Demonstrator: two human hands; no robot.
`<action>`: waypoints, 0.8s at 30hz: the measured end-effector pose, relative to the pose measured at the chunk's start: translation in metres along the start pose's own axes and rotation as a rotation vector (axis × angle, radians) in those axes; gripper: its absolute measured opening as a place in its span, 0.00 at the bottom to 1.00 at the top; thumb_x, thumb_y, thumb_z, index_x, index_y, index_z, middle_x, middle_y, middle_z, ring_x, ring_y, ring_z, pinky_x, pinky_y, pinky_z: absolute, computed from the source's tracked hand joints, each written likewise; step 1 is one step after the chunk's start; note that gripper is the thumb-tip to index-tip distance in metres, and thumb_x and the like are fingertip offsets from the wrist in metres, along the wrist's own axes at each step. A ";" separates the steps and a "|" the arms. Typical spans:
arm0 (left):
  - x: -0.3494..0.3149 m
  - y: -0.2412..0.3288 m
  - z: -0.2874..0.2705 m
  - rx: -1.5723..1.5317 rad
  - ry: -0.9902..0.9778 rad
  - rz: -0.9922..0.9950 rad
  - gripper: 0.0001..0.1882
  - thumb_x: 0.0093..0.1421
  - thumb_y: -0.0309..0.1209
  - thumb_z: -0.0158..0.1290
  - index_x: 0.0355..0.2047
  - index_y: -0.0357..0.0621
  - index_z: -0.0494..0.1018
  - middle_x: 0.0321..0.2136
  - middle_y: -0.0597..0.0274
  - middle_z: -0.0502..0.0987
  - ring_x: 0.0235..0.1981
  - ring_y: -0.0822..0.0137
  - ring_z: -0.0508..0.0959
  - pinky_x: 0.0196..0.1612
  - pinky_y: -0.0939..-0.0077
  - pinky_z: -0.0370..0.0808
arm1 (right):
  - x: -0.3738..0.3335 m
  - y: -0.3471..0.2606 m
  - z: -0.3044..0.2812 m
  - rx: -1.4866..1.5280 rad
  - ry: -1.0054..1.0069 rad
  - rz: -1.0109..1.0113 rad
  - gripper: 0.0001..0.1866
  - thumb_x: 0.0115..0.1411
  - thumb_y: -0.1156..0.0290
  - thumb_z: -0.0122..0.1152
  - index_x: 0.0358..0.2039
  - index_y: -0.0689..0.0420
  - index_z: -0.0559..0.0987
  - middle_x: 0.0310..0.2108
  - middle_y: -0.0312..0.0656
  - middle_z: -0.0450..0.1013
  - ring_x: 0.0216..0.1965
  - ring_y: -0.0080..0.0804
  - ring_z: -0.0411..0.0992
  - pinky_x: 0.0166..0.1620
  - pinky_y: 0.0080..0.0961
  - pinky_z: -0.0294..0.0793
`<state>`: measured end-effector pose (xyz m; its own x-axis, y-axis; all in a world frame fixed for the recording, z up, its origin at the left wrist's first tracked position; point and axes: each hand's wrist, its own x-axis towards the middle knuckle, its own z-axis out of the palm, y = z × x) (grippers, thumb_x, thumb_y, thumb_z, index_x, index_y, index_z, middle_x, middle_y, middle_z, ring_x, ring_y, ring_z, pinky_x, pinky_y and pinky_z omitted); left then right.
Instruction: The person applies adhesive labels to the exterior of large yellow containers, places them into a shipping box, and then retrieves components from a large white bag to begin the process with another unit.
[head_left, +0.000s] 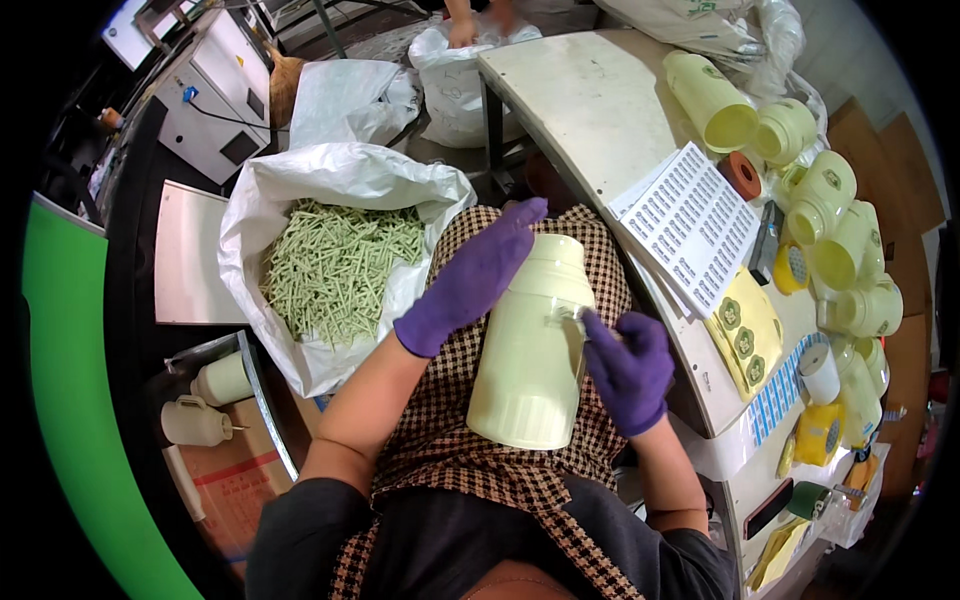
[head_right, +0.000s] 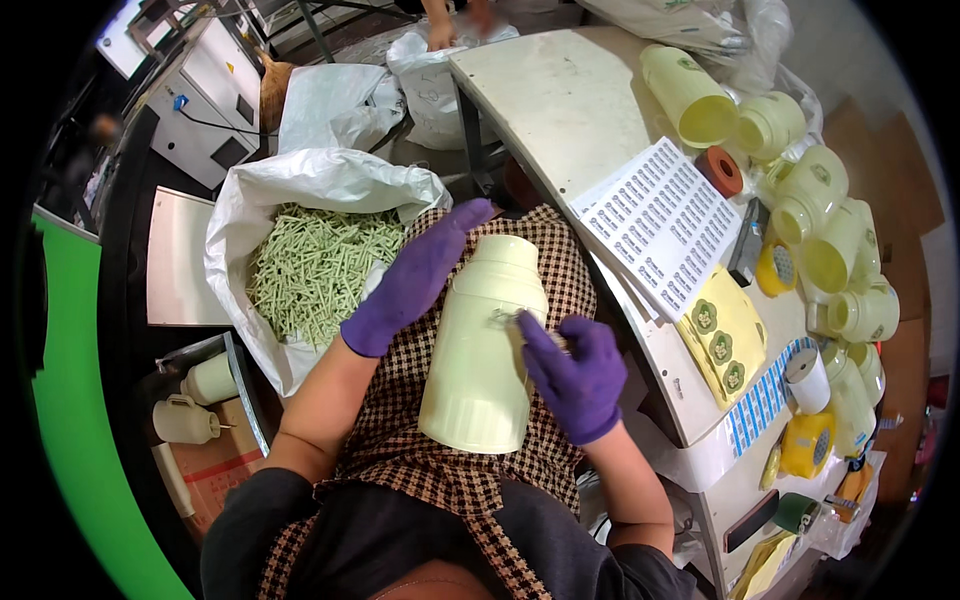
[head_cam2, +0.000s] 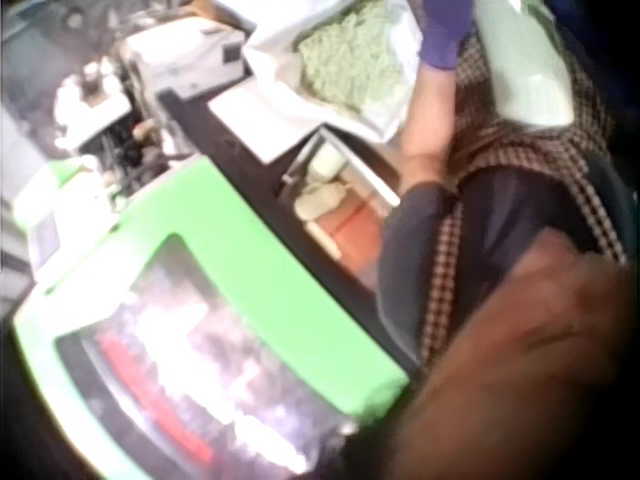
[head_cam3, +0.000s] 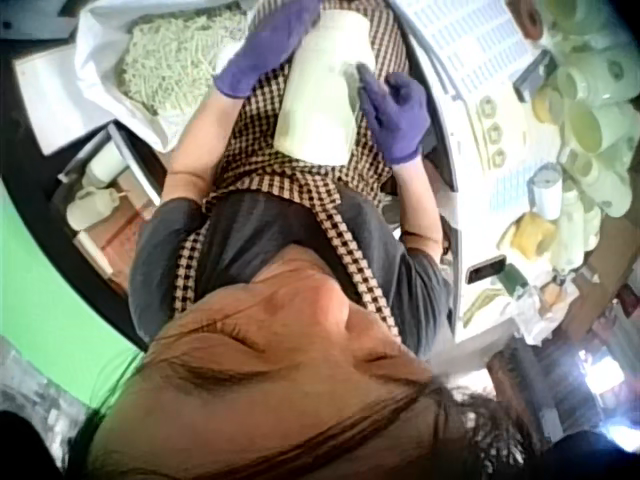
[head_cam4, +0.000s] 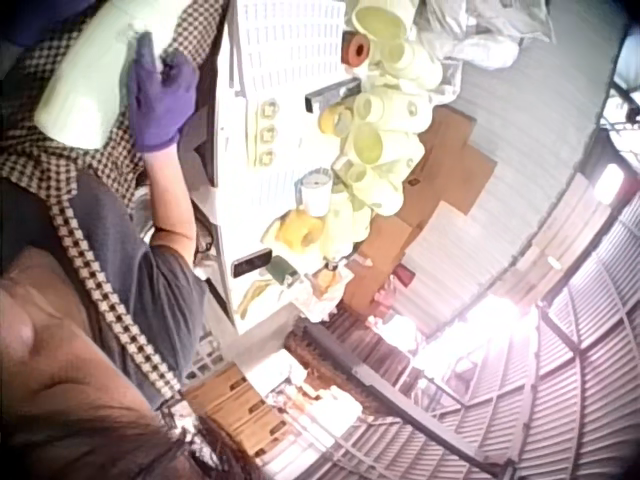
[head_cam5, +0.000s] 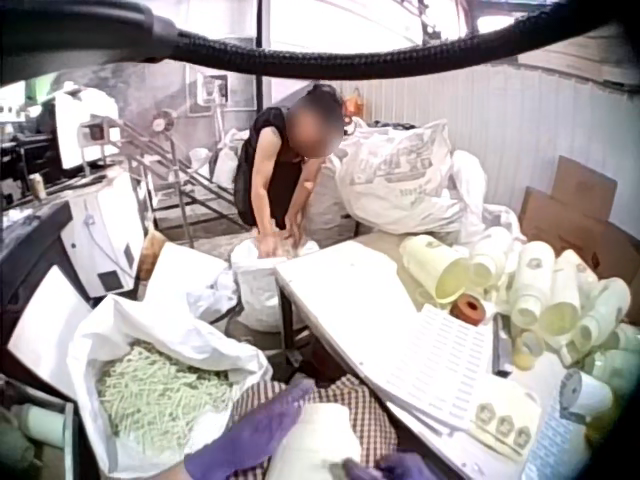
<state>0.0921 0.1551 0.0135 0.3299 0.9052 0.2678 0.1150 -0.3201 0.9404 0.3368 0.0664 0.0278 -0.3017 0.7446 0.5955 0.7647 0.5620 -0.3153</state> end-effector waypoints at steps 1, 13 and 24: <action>-0.007 -0.004 0.006 -0.092 -0.004 -0.029 0.27 0.77 0.38 0.39 0.68 0.31 0.59 0.68 0.49 0.65 0.69 0.60 0.64 0.71 0.68 0.58 | 0.001 -0.007 0.004 0.001 -0.036 -0.041 0.25 0.52 0.67 0.73 0.53 0.40 0.84 0.37 0.38 0.68 0.32 0.32 0.70 0.33 0.26 0.74; -0.018 -0.008 0.018 0.099 -0.125 0.026 0.34 0.72 0.37 0.48 0.71 0.32 0.53 0.71 0.46 0.59 0.73 0.55 0.58 0.73 0.65 0.53 | -0.003 -0.011 0.008 -0.101 -0.105 -0.035 0.25 0.54 0.64 0.72 0.55 0.37 0.83 0.37 0.37 0.68 0.34 0.32 0.71 0.33 0.28 0.73; 0.007 0.007 -0.006 0.218 -0.166 -0.043 0.48 0.55 0.41 0.68 0.71 0.39 0.57 0.67 0.46 0.66 0.70 0.53 0.63 0.72 0.61 0.57 | -0.016 0.035 -0.055 -0.399 -0.381 0.181 0.30 0.61 0.67 0.62 0.64 0.31 0.73 0.32 0.40 0.69 0.33 0.40 0.73 0.32 0.37 0.76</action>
<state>0.0895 0.1607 0.0231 0.4670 0.8670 0.1739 0.3250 -0.3512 0.8781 0.3998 0.0549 0.0478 -0.2732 0.9349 0.2267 0.9564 0.2892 -0.0401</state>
